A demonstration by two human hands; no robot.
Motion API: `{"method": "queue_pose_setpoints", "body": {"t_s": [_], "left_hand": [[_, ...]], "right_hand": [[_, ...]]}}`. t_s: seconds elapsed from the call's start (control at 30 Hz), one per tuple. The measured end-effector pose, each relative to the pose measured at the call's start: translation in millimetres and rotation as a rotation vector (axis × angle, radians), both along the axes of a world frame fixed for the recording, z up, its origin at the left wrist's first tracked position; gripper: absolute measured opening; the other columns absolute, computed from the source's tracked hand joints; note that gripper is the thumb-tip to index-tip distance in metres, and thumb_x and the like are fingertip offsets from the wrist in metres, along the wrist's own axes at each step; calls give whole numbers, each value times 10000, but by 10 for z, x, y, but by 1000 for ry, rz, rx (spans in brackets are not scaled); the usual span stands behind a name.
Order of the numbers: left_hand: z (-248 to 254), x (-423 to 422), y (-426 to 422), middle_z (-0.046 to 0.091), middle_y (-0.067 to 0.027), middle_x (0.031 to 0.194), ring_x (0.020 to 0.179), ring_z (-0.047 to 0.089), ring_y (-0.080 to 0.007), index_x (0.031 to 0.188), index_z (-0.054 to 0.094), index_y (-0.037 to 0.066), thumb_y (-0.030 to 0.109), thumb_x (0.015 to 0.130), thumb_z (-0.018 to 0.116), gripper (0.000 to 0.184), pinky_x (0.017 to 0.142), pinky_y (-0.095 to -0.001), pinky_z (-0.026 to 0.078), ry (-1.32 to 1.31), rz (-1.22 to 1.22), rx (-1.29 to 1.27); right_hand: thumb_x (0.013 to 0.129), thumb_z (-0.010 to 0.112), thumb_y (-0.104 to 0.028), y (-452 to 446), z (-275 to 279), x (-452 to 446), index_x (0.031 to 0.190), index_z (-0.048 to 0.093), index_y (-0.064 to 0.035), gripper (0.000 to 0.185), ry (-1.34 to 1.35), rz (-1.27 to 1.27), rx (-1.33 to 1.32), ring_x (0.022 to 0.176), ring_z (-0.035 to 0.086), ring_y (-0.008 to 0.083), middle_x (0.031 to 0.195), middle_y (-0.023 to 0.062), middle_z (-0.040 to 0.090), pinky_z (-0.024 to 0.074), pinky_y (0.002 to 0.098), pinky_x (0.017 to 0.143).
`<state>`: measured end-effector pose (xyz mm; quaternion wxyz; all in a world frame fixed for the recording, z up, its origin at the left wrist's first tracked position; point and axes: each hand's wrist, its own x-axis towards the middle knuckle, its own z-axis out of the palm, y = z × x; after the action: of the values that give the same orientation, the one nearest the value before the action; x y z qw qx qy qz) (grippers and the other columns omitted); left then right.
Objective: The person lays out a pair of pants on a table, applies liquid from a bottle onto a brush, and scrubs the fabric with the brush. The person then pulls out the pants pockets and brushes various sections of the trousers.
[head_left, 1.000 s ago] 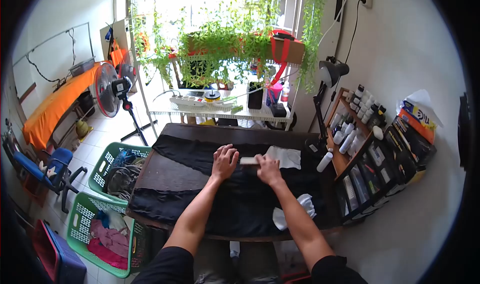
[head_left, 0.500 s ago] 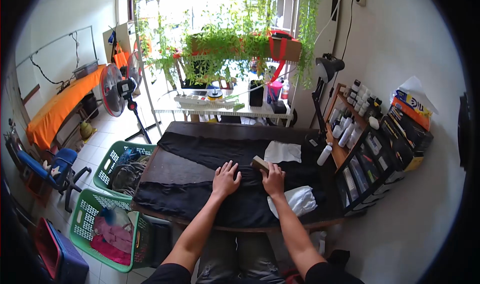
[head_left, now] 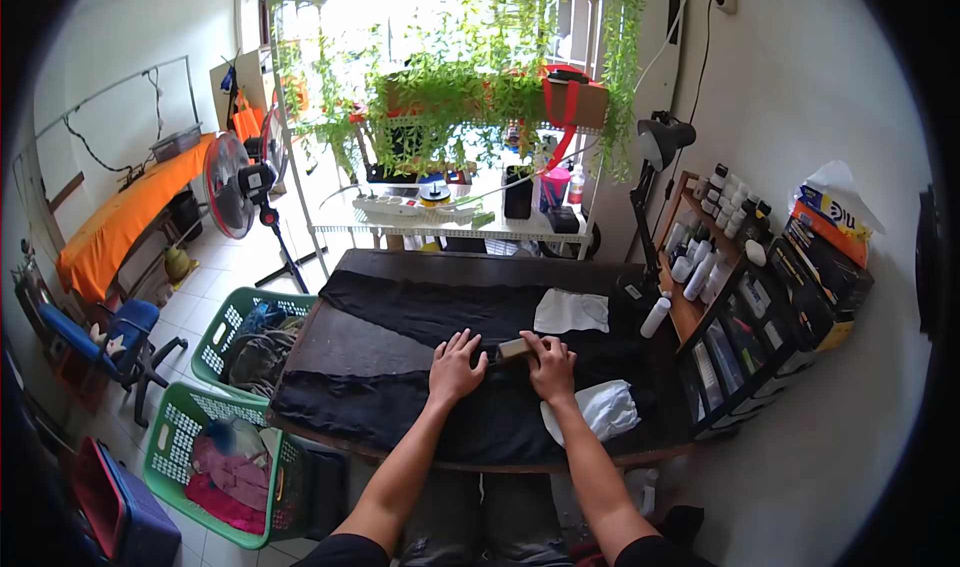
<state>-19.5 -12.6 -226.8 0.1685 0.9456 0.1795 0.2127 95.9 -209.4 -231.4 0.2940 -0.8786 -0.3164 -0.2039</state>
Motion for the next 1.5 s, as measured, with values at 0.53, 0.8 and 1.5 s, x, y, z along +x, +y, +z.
{"method": "queue_pose_setpoints", "body": {"t_s": [0.53, 0.8, 1.5], "left_hand": [[52, -13, 11, 551, -78, 1698, 1590, 475, -237, 1557, 660, 145, 449, 1069, 579, 580, 1298, -403, 323, 22, -2, -22], [57, -71, 38, 531, -63, 1715, 1608, 452, -220, 1578, 644, 159, 428, 1086, 590, 564, 1316, -386, 303, 42, -13, -44], [46, -26, 36, 566, -85, 1684, 1593, 471, -254, 1531, 677, 125, 426, 1074, 599, 553, 1313, -400, 315, -17, -45, -68]], "right_hand": [[1011, 699, -143, -11, 66, -51, 1509, 651, -194, 503, -125, 123, 37, 1053, 687, 312, 1252, 82, 698, 451, 448, 945], [979, 684, -86, 1, -190, 65, 1486, 636, -166, 516, -41, -102, 63, 1131, 676, 323, 1319, 113, 662, 462, 465, 958], [845, 618, 55, -35, -96, 61, 1396, 611, -108, 575, -37, -116, 236, 1253, 638, 398, 1420, 159, 610, 502, 486, 977]]}}
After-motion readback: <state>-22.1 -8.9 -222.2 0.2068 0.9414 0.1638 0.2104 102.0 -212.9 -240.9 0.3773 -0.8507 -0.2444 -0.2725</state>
